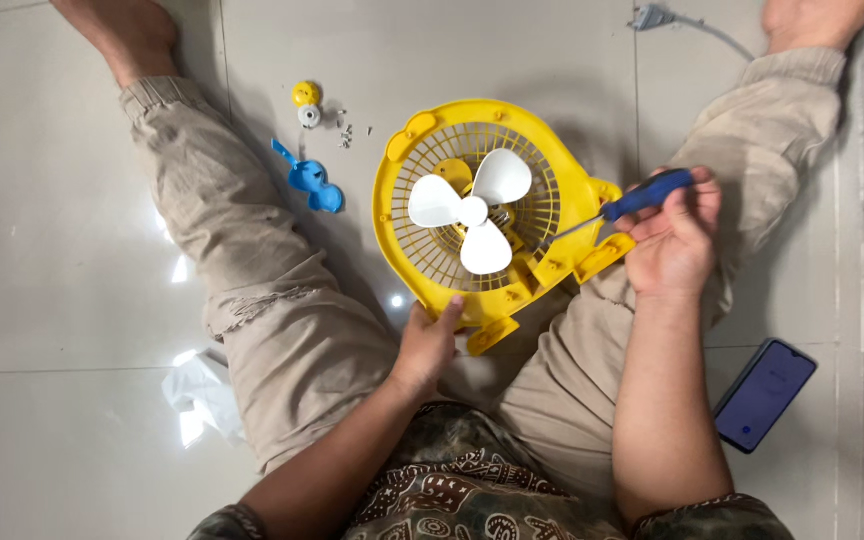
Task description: The person sits on the floor and uses a screwdriver to adjust the central hub of a yellow electric fan. They rotate the fan blades by hand, wipe the fan housing with a tissue, and continue to manipulate the fan's internal components.
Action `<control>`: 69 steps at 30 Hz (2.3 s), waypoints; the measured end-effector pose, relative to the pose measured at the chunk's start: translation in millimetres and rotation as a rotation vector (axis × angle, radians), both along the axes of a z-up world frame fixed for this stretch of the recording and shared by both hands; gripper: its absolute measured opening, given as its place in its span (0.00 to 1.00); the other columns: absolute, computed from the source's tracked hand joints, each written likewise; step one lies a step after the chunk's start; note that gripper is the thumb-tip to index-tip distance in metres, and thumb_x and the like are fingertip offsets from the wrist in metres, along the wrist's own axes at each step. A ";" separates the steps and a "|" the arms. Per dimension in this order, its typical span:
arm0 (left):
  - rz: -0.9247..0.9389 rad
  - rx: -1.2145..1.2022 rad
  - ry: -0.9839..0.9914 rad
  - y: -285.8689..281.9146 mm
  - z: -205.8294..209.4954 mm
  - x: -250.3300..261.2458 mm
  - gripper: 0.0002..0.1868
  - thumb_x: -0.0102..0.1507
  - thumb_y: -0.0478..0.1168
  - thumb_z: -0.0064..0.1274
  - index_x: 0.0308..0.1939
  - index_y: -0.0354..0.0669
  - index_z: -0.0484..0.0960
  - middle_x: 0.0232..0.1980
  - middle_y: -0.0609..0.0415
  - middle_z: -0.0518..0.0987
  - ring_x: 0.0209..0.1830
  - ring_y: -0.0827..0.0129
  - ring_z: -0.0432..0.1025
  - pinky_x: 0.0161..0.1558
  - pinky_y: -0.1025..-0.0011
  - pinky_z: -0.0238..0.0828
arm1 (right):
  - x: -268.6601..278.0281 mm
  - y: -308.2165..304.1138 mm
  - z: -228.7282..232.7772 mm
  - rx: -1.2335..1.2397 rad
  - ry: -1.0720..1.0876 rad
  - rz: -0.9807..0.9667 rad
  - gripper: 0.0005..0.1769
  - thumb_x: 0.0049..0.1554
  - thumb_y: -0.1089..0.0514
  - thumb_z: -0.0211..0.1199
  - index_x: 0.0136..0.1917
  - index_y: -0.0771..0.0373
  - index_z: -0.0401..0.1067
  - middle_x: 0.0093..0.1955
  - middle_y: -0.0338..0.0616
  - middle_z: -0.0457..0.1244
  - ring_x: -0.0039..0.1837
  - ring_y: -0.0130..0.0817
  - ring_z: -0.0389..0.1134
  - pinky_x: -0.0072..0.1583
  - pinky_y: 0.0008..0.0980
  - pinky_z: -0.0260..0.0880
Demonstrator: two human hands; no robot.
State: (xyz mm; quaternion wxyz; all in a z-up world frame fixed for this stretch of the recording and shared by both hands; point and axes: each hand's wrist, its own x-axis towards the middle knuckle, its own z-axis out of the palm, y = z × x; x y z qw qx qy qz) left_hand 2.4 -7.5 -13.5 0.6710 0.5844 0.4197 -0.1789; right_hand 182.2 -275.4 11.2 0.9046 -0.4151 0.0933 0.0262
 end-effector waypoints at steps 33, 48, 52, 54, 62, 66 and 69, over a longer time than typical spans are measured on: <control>-0.747 1.268 -0.375 8.2 85.3 47.0 0.50 0.54 0.46 0.63 0.75 0.40 0.53 0.74 0.24 0.53 0.70 0.26 0.51 0.62 0.35 0.52 | -48.1 -18.8 54.3 0.122 -0.016 -0.132 0.15 0.69 0.60 0.60 0.66 0.46 0.64 0.64 0.40 0.65 0.61 0.43 0.69 0.53 0.44 0.70; -0.834 0.863 -0.625 115.6 70.3 113.3 0.28 0.60 0.27 0.49 0.64 0.46 0.78 0.50 0.40 0.77 0.51 0.47 0.74 0.54 0.59 0.72 | -100.8 -4.8 91.4 -0.341 -0.272 -0.342 0.20 0.72 0.67 0.61 0.71 0.59 0.57 0.61 0.45 0.62 0.55 0.35 0.67 0.53 0.40 0.75; -0.789 0.764 -0.678 124.1 60.0 100.6 0.26 0.61 0.26 0.49 0.64 0.41 0.76 0.53 0.39 0.77 0.52 0.46 0.74 0.55 0.60 0.71 | -114.3 18.6 98.1 -0.676 -0.401 -0.298 0.22 0.71 0.72 0.59 0.72 0.62 0.56 0.63 0.47 0.61 0.55 0.32 0.68 0.55 0.36 0.79; -0.753 0.748 -0.703 119.9 55.9 88.6 0.25 0.61 0.27 0.48 0.63 0.39 0.75 0.54 0.37 0.77 0.55 0.43 0.73 0.55 0.58 0.70 | -110.4 29.5 96.5 -0.737 -0.495 -0.246 0.23 0.68 0.75 0.59 0.71 0.62 0.57 0.67 0.47 0.57 0.58 0.31 0.66 0.57 0.33 0.76; -0.519 0.736 -0.796 102.8 45.5 66.0 0.24 0.60 0.29 0.46 0.61 0.42 0.76 0.55 0.37 0.79 0.51 0.42 0.76 0.52 0.57 0.73 | -69.9 67.0 76.7 -1.035 -0.597 -0.149 0.25 0.63 0.79 0.63 0.68 0.65 0.61 0.69 0.48 0.55 0.66 0.33 0.62 0.59 0.28 0.74; -0.488 0.637 -0.823 103.2 46.2 73.5 0.24 0.60 0.30 0.45 0.61 0.44 0.76 0.53 0.36 0.81 0.47 0.44 0.78 0.50 0.58 0.76 | -56.0 76.4 71.2 -1.081 -0.583 -0.150 0.24 0.62 0.78 0.63 0.67 0.66 0.62 0.71 0.48 0.55 0.65 0.33 0.64 0.56 0.26 0.75; -0.492 0.605 -0.875 102.2 48.8 77.2 0.24 0.60 0.30 0.44 0.61 0.43 0.75 0.50 0.36 0.81 0.49 0.43 0.77 0.51 0.56 0.75 | -51.9 79.5 73.1 -1.116 -0.556 -0.151 0.24 0.62 0.78 0.63 0.67 0.66 0.62 0.70 0.48 0.56 0.65 0.32 0.64 0.56 0.27 0.75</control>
